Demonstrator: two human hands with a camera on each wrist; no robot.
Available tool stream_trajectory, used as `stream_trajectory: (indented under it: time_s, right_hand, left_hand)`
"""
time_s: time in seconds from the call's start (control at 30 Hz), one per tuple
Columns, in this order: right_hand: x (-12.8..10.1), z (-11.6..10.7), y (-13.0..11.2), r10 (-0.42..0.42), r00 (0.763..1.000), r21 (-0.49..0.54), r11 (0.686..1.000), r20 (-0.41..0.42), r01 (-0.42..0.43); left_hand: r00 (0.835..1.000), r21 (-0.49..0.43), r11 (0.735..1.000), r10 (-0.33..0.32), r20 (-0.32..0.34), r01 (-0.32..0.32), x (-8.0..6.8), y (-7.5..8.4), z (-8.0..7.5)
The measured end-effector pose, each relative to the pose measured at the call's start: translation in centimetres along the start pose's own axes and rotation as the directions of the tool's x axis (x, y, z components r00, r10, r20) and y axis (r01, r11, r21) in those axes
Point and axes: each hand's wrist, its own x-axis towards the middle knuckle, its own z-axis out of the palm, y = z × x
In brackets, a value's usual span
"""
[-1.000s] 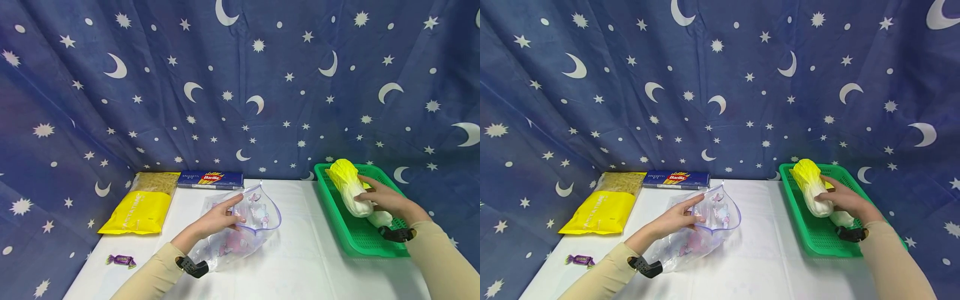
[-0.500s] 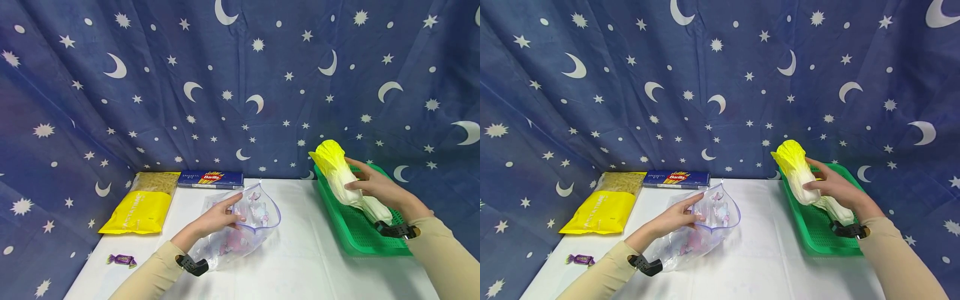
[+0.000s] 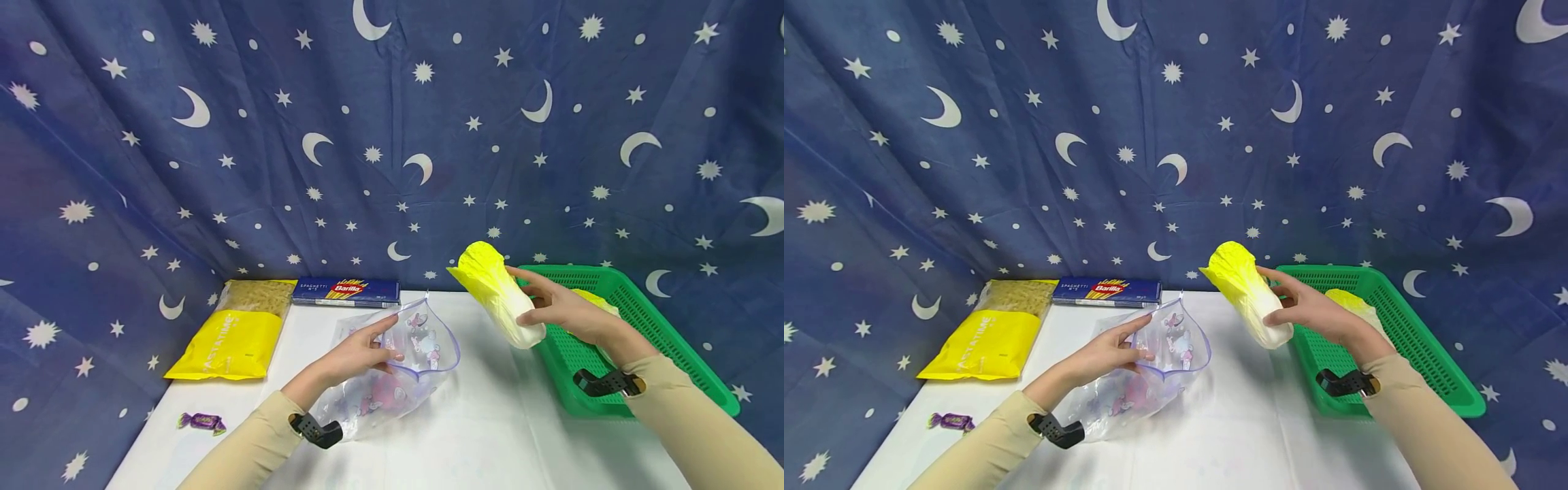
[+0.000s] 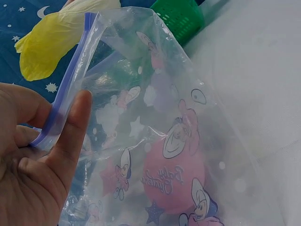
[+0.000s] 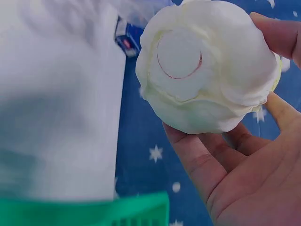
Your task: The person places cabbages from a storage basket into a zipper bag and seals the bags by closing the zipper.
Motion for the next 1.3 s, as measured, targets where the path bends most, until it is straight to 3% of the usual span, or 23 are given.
stream_trajectory:
  time_s: [0.3,0.57,0.77,1.1,1.3]
  right_hand:
    - [1.1,3.6,-1.7,-0.060,0.994,-0.070,0.995,0.093,0.067]
    - [2.0,6.0,-2.6,-0.048,0.990,-0.128,0.990,0.129,0.064]
    - [2.1,6.9,-2.4,-0.052,0.987,-0.229,0.970,0.152,0.086]
    - [1.8,7.9,-1.1,-0.007,0.984,-0.283,0.957,0.180,0.059]
    - [1.6,8.4,-0.5,0.001,0.982,-0.380,0.922,0.187,0.071]
  left_hand:
    - [1.000,-0.023,1.000,-0.019,0.010,0.020,0.1,0.1,0.0]
    - [1.000,-0.017,1.000,-0.021,0.015,0.022,0.3,0.2,0.0]
    - [1.000,-0.030,0.999,-0.016,0.016,0.016,0.6,0.1,0.2]
    - [0.999,-0.090,0.996,-0.007,0.035,0.010,0.8,0.1,0.2]
    - [0.999,-0.096,0.995,-0.017,0.038,0.021,0.8,0.1,0.3]
